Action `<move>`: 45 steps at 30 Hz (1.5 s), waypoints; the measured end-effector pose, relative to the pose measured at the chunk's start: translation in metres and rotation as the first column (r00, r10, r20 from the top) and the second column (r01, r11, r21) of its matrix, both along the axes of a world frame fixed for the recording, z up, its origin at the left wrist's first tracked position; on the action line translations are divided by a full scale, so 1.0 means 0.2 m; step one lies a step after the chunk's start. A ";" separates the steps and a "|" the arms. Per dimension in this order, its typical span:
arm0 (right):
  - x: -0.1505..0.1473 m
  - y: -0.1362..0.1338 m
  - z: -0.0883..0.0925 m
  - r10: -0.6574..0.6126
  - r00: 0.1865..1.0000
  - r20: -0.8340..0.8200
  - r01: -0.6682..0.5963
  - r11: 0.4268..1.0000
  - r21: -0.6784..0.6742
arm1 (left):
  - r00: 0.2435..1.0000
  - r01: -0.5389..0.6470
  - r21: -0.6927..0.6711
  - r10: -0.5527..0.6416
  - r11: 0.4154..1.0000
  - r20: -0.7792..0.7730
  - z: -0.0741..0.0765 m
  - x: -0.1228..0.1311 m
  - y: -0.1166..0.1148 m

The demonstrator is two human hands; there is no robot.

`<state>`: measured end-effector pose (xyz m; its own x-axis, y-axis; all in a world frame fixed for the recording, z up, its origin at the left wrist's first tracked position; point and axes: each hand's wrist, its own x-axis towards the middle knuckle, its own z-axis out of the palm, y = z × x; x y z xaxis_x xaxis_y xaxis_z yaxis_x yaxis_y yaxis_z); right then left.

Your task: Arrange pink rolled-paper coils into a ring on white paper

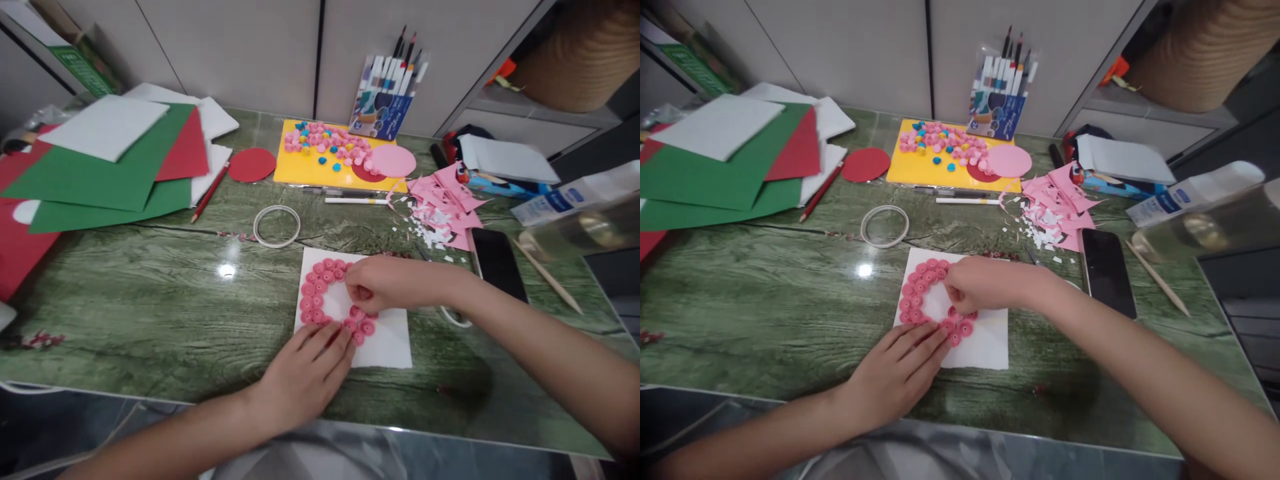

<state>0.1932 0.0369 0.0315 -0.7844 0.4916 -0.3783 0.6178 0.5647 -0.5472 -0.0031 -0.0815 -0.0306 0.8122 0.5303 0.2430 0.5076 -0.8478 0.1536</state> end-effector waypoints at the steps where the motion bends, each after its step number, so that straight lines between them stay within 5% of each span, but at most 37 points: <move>1: 0.00 0.00 0.00 0.006 1.000 0.004 -0.006 1.000 -0.002 | 1.000 -0.001 -0.002 0.001 1.000 0.003 0.00 0.00 0.00; 19: -0.01 0.01 0.01 0.134 0.988 0.071 -0.134 0.991 -0.006 | 1.000 -0.008 -0.010 0.008 1.000 0.001 -0.01 0.01 0.01; 45: -0.02 0.00 0.02 0.133 0.975 0.180 -0.140 0.990 0.024 | 0.995 -0.089 -0.146 0.083 0.985 -0.048 0.06 0.07 0.03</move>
<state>0.1893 0.0365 0.0349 -0.7672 0.4003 -0.5012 0.6187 0.6678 -0.4138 0.0118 -0.0747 -0.0188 0.7697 0.6263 0.1237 0.5864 -0.7702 0.2508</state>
